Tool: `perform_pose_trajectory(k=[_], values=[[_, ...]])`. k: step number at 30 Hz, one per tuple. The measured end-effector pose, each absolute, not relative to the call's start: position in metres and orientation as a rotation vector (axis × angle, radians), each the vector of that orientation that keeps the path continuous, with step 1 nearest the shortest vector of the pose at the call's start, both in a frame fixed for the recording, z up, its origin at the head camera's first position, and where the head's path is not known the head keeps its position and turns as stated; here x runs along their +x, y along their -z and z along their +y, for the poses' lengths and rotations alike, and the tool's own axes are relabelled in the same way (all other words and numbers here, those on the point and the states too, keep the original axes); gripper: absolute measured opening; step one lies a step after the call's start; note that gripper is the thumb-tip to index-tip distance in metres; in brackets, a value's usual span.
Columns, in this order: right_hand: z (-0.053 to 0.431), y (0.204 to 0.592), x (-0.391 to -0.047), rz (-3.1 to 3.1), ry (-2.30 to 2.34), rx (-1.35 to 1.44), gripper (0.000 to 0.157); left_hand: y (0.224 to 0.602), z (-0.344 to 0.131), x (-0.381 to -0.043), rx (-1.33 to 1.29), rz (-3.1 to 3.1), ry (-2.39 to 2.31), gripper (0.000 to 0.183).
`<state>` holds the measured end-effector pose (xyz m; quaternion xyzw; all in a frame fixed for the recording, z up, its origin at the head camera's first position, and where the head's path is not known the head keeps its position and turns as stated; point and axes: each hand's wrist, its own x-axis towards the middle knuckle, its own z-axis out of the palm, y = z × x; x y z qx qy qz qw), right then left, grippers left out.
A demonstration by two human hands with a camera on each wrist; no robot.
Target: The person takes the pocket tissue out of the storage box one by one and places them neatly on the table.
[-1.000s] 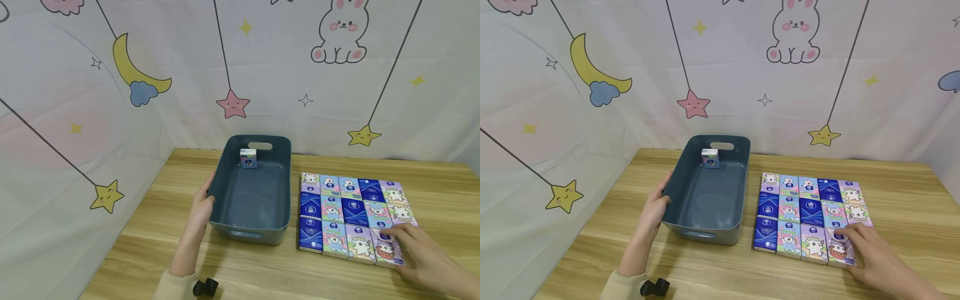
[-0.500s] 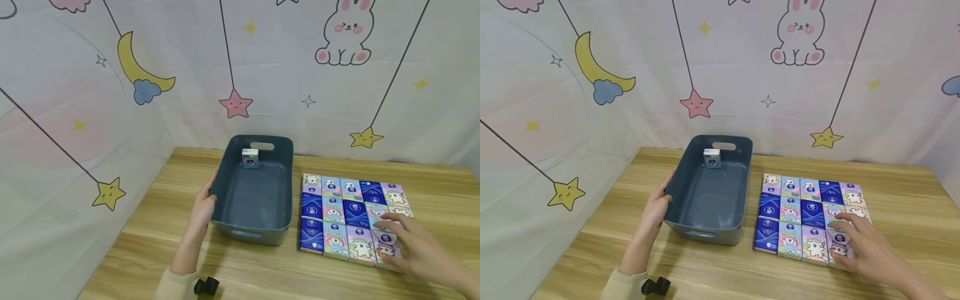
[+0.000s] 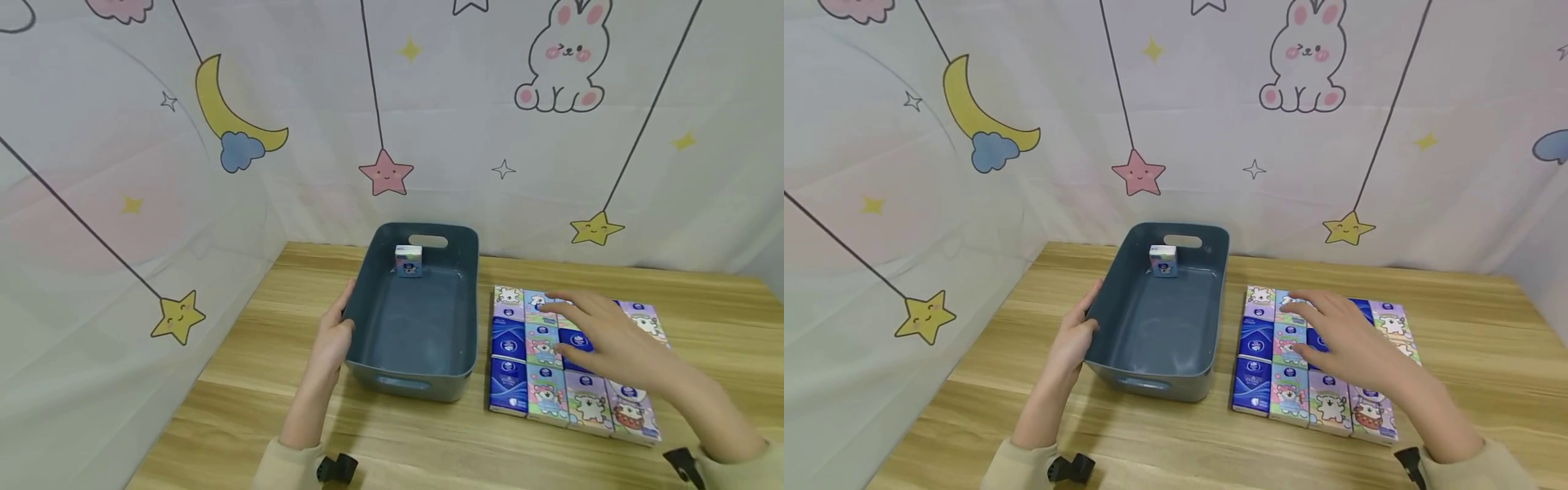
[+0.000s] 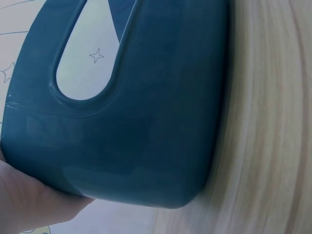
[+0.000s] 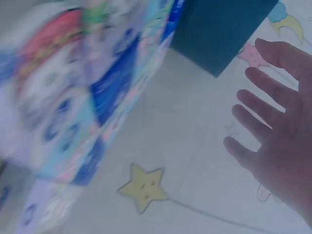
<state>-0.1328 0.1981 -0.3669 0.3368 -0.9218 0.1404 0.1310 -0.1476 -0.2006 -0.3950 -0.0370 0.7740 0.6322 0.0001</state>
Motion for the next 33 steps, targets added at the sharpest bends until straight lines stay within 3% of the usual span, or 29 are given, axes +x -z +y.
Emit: perform_pose_trajectory(k=[12, 33], values=[[0.13, 0.326, -0.187, -2.84, -0.636, 1.018, 0.063, 0.393, -0.201, -0.149, -0.101, 2.443, -1.983, 0.072], [0.039, 0.32, -0.269, -3.009, -0.477, 1.022, 0.057, 0.395, -0.2, -0.148, -0.097, 2.425, -1.996, 0.072]])
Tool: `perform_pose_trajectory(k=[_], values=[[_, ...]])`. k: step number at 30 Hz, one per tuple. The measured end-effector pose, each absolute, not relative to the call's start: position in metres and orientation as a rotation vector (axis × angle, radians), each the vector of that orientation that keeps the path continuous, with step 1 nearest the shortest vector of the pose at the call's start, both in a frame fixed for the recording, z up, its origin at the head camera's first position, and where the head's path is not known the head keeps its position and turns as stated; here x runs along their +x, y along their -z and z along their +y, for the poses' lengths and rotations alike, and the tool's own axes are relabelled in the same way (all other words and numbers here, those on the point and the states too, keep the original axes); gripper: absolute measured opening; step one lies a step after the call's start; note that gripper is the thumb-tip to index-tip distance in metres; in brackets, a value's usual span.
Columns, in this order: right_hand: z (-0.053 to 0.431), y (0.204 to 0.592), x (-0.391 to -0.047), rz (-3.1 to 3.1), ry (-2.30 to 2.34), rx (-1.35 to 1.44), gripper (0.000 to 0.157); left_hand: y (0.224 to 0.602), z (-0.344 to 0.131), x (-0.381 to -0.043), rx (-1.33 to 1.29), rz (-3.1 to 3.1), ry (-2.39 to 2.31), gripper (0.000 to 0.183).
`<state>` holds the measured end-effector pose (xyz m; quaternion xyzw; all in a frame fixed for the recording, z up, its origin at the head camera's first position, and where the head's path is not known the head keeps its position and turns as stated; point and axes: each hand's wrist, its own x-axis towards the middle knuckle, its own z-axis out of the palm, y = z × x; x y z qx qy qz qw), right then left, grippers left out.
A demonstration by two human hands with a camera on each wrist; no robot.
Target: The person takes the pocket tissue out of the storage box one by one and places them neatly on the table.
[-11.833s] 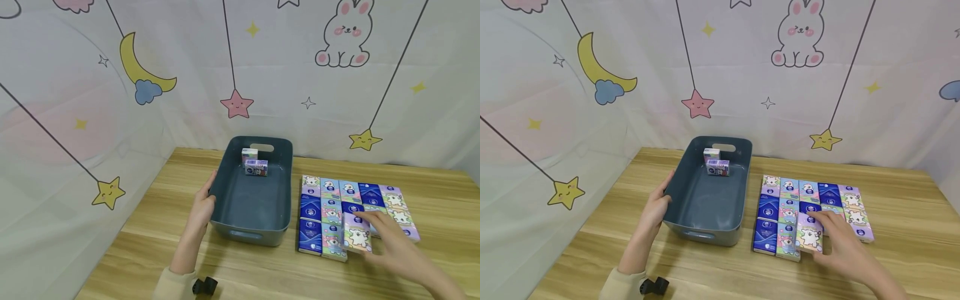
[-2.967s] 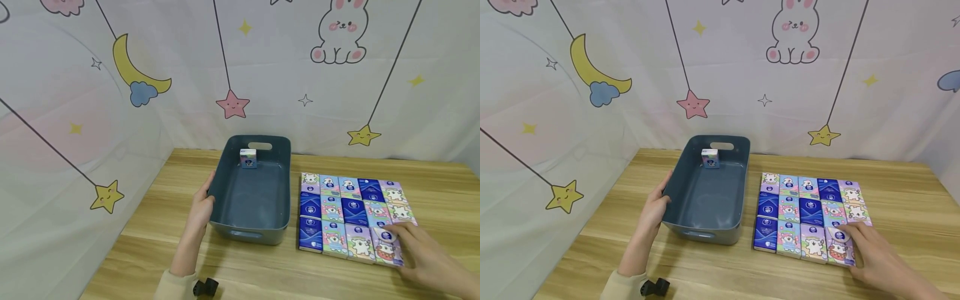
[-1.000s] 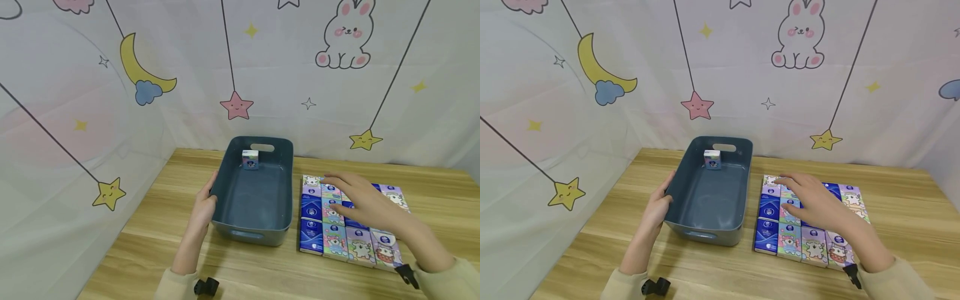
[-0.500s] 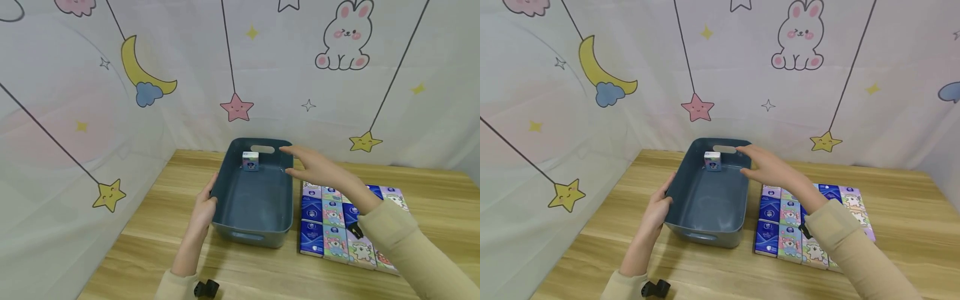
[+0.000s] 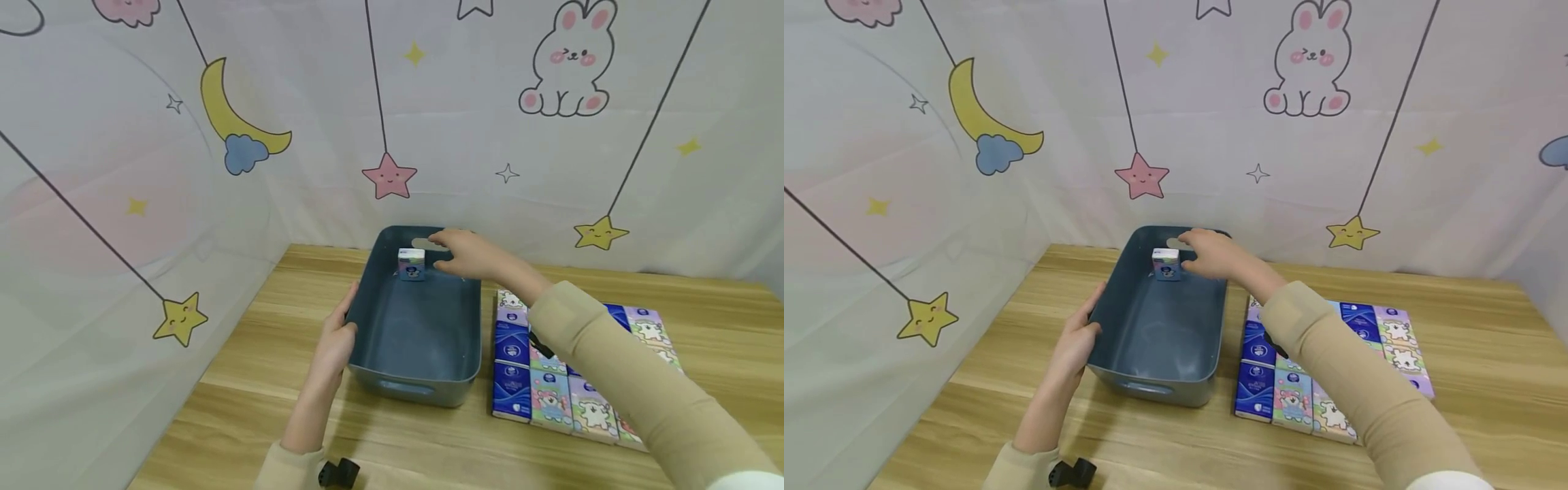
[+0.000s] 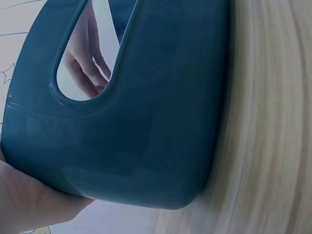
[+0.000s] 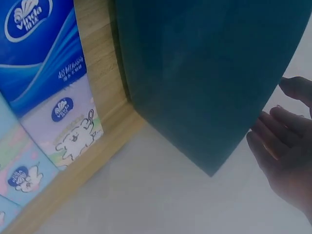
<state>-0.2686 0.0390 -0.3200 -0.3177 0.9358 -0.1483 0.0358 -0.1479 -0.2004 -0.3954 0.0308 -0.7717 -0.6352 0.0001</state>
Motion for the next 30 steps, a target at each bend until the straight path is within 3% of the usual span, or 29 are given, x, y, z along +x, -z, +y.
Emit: perform_pose_trajectory(k=[17, 30], values=[[-0.001, 0.358, -0.304, 2.885, 0.057, -1.161, 0.061, 0.397, -0.202, -0.148, 0.067, -2.413, 1.995, 0.073], [-0.01, 0.381, -0.308, 3.072, -0.134, -1.248, 0.047, 0.399, -0.201, -0.148, 0.079, -2.413, 1.975, 0.073]])
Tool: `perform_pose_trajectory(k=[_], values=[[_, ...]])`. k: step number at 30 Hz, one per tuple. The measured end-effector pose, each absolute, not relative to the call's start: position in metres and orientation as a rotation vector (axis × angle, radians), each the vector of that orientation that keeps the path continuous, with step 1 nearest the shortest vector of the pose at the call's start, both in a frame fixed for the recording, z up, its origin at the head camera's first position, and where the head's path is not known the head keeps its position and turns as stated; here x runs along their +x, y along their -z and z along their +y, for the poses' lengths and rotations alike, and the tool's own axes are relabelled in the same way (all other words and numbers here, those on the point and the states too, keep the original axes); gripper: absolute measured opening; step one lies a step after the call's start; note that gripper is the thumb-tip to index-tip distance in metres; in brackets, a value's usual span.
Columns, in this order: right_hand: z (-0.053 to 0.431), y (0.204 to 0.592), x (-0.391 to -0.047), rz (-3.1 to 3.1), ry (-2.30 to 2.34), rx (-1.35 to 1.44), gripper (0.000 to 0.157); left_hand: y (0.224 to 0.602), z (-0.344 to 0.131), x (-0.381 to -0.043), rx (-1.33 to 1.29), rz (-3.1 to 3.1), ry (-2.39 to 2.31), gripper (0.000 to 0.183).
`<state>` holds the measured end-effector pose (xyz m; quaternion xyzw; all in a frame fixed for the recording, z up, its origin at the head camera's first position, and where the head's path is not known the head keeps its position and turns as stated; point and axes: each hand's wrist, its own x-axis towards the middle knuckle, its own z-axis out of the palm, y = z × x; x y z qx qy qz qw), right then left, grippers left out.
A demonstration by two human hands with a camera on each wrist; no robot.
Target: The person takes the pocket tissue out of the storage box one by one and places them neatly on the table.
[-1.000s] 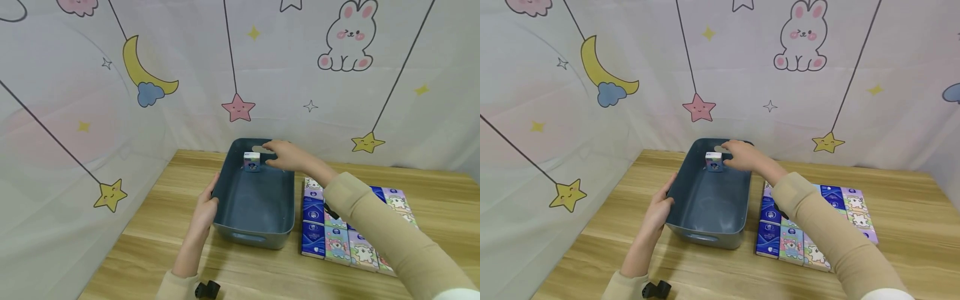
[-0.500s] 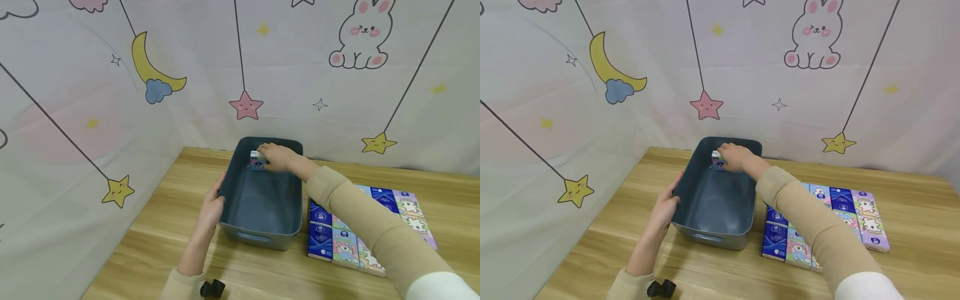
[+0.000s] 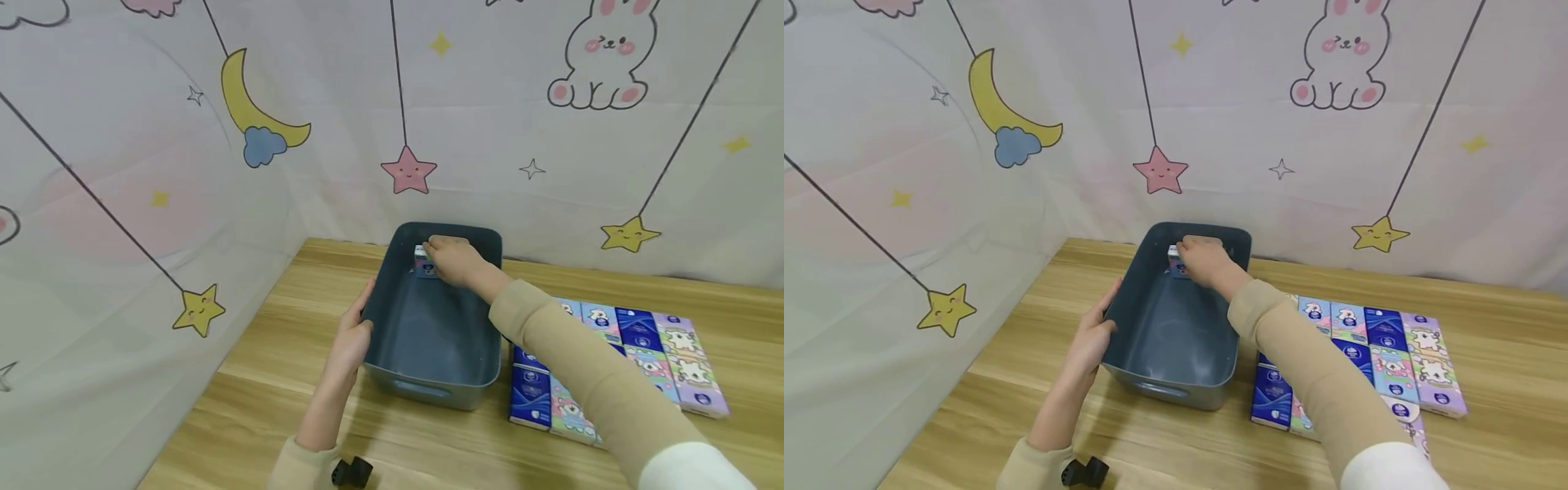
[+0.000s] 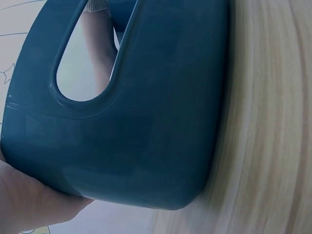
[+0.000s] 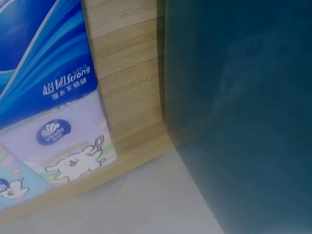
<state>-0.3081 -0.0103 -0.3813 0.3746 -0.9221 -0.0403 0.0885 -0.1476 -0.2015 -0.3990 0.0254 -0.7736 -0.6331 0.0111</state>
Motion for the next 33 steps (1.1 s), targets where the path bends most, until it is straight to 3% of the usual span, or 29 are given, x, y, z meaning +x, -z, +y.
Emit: perform_pose_trajectory(k=[7, 20, 33], values=[[-0.011, 0.384, -0.31, -2.714, 0.102, 1.157, 0.028, 0.398, -0.201, -0.148, 0.066, -2.403, 1.979, 0.073], [-0.008, 0.383, -0.3, -2.762, -0.241, 1.16, 0.025, 0.4, -0.204, -0.146, 0.085, -2.426, 1.971, 0.072], [0.02, 0.367, -0.246, -2.539, -0.632, 1.042, 0.034, 0.401, -0.202, -0.148, 0.065, -2.41, 1.979, 0.074]])
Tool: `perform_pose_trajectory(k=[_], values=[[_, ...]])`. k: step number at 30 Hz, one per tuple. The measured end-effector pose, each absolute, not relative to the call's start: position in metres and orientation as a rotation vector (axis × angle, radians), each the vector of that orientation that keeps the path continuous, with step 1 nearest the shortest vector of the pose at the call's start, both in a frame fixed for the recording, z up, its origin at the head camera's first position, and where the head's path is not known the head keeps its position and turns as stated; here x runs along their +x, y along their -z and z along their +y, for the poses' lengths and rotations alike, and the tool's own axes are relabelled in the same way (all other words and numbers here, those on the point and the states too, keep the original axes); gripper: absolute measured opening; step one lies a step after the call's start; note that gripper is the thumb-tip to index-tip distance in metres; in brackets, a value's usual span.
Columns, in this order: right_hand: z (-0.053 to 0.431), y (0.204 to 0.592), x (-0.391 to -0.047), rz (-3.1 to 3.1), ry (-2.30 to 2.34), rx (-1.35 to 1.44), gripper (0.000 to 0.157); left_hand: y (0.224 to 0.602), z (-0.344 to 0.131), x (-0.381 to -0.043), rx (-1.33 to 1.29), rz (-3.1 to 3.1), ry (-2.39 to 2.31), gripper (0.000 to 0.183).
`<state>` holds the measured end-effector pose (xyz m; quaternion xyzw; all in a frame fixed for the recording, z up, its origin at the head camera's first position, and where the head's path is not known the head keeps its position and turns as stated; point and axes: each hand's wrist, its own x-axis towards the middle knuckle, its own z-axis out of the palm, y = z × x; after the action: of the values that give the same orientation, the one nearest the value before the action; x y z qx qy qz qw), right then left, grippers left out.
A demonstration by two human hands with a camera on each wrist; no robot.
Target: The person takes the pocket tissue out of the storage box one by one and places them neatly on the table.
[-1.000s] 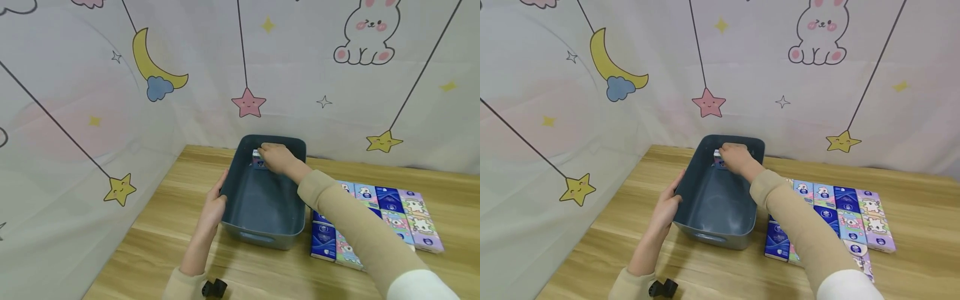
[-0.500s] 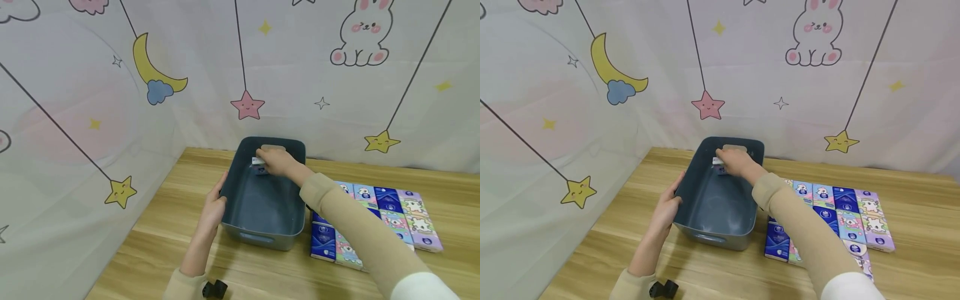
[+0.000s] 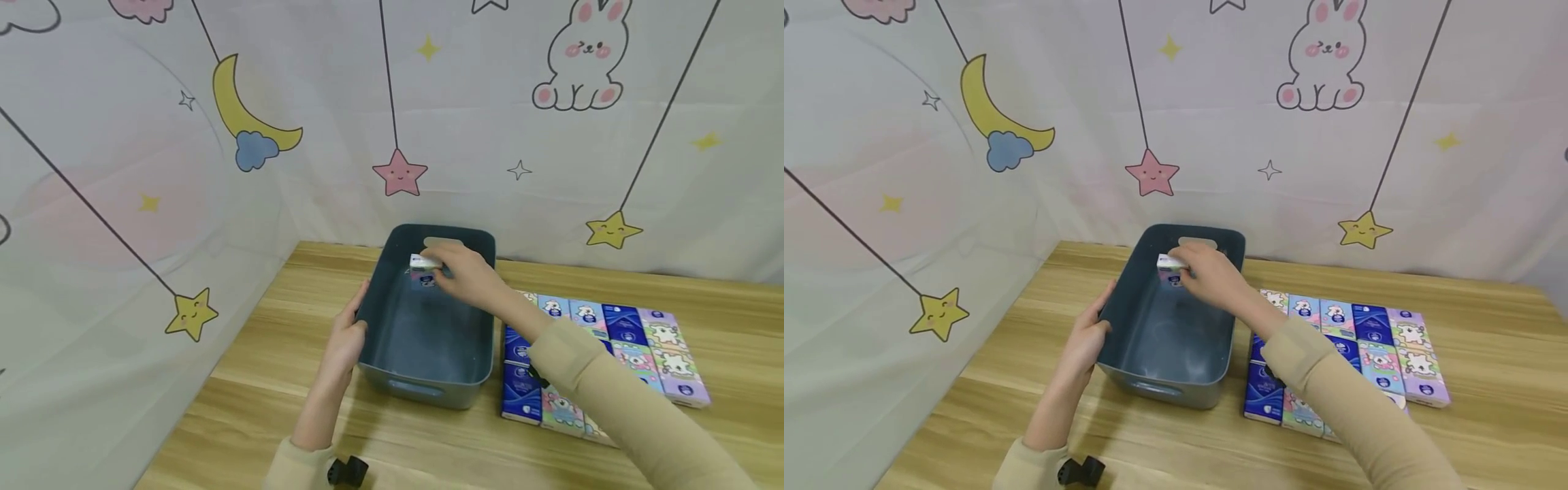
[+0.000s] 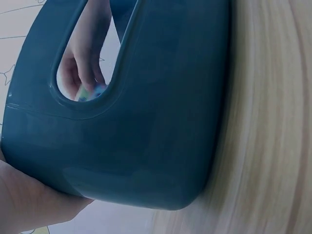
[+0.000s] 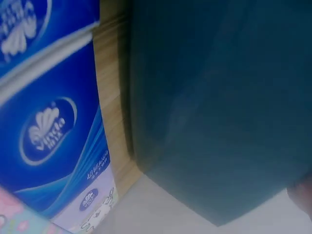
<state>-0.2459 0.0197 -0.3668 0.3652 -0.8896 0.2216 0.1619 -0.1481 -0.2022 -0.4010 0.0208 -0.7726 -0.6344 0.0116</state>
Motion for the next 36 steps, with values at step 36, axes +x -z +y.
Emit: perform_pose_trajectory(k=[36], values=[[0.256, 0.393, -0.075, -2.494, -1.177, 0.238, 0.032, 0.397, -0.215, -0.144, 0.044, -2.466, 1.982, 0.073]])
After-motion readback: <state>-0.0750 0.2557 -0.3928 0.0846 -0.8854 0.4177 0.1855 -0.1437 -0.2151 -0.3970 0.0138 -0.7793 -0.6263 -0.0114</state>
